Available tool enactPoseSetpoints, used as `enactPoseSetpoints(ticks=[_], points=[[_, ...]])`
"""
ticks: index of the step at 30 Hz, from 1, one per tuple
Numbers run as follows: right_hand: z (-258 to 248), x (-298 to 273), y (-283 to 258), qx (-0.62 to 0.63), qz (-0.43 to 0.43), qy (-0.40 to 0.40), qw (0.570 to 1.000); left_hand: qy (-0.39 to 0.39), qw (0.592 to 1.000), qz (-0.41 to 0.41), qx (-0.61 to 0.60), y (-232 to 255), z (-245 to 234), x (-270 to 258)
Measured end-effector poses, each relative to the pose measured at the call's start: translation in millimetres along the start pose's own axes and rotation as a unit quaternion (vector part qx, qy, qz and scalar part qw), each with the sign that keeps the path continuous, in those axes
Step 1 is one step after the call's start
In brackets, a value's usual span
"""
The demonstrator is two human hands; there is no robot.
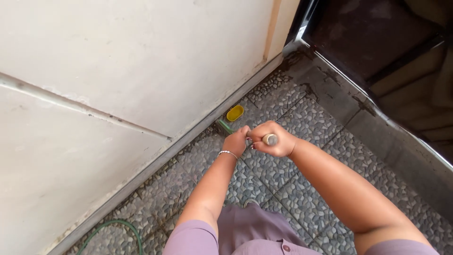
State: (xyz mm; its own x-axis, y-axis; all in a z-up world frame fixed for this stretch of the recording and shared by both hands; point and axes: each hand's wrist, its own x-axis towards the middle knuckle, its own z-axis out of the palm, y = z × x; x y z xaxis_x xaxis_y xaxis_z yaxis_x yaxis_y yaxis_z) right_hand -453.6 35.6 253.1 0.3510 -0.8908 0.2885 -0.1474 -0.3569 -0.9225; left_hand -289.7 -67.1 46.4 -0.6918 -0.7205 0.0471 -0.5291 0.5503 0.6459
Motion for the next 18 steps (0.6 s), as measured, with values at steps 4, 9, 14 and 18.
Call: enactPoseSetpoints(ticks=[4,9,14,18], points=[[9,-3,-3,-0.039,-0.025,-0.033,0.998,0.051,0.998,-0.02,0.009,10,-6,0],[-2,3,-32,-0.023,-0.083,0.017,0.996,0.078,0.997,0.008,0.026,37,-30,-1],[-15,-3,-33,0.168,-0.044,0.132,0.976,0.06,0.995,0.045,0.063,67,-57,-12],[-1,3,6,0.214,-0.028,0.134,0.967,0.035,0.996,0.026,0.08,34,-56,-19]])
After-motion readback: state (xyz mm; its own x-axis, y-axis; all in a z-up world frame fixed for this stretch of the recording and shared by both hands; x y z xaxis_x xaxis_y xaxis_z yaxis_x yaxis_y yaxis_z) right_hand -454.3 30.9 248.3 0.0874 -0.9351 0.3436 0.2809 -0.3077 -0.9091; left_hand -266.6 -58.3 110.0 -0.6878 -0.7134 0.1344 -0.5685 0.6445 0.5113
